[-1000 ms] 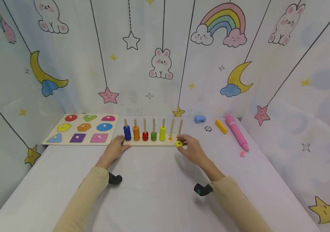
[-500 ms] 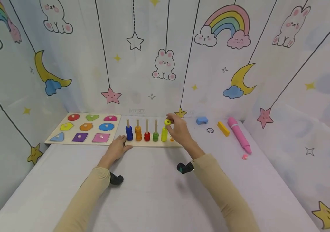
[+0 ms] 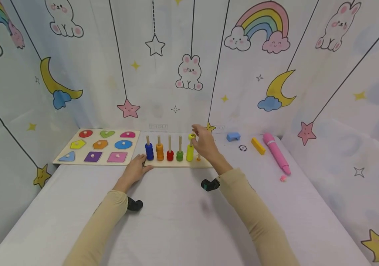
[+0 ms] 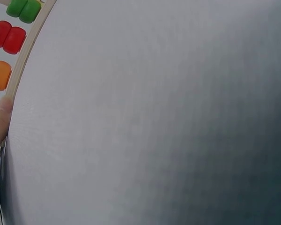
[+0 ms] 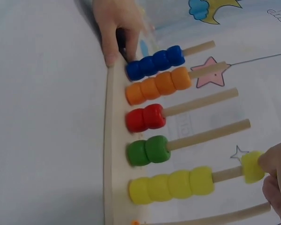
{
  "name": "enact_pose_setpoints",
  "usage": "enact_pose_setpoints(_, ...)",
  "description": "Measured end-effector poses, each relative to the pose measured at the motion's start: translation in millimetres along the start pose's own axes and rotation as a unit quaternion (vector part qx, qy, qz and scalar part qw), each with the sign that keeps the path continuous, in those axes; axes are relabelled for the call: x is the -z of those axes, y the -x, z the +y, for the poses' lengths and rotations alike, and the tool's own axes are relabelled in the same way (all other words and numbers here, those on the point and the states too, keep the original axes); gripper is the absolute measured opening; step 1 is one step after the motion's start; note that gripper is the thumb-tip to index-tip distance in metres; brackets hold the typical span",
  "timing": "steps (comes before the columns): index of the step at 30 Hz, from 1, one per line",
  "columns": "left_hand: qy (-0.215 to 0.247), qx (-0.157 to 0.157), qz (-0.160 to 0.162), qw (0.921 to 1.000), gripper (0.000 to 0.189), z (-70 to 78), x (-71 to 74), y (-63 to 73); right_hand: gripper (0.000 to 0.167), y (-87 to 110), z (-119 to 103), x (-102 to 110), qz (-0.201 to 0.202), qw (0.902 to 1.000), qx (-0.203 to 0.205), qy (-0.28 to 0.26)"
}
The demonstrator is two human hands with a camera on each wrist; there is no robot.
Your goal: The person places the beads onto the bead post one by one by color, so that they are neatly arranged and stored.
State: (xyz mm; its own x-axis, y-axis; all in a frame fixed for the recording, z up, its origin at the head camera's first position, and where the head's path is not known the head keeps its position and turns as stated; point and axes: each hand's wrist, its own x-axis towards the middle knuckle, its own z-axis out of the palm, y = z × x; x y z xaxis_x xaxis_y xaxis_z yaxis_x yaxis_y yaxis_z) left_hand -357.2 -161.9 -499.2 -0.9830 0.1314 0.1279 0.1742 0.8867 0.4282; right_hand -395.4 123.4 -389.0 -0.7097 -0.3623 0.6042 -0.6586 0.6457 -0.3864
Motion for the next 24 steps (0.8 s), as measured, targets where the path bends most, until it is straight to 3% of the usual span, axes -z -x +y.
enact_pose_setpoints(8,0.003,0.001,-0.004,1.0000,0.069,0.8,3.3,0.8,0.037,5.5,1,1,0.025,0.9995,0.020,-0.002)
enact_pose_setpoints(13,0.003,-0.001,-0.008,1.0000,0.070,0.6,2.1,1.2,0.032,24.5,2,5,0.040,0.9970,0.056,-0.034)
enact_pose_setpoints(17,0.006,0.000,-0.010,0.9999,0.070,0.0,4.6,2.3,0.032,43.7,7,7,0.029,0.9972,0.059,-0.034)
enact_pose_setpoints(24,0.003,0.000,-0.008,1.0000,0.070,-3.3,9.2,5.1,0.034,81.5,15,11,-0.024,0.9979,0.030,-0.053)
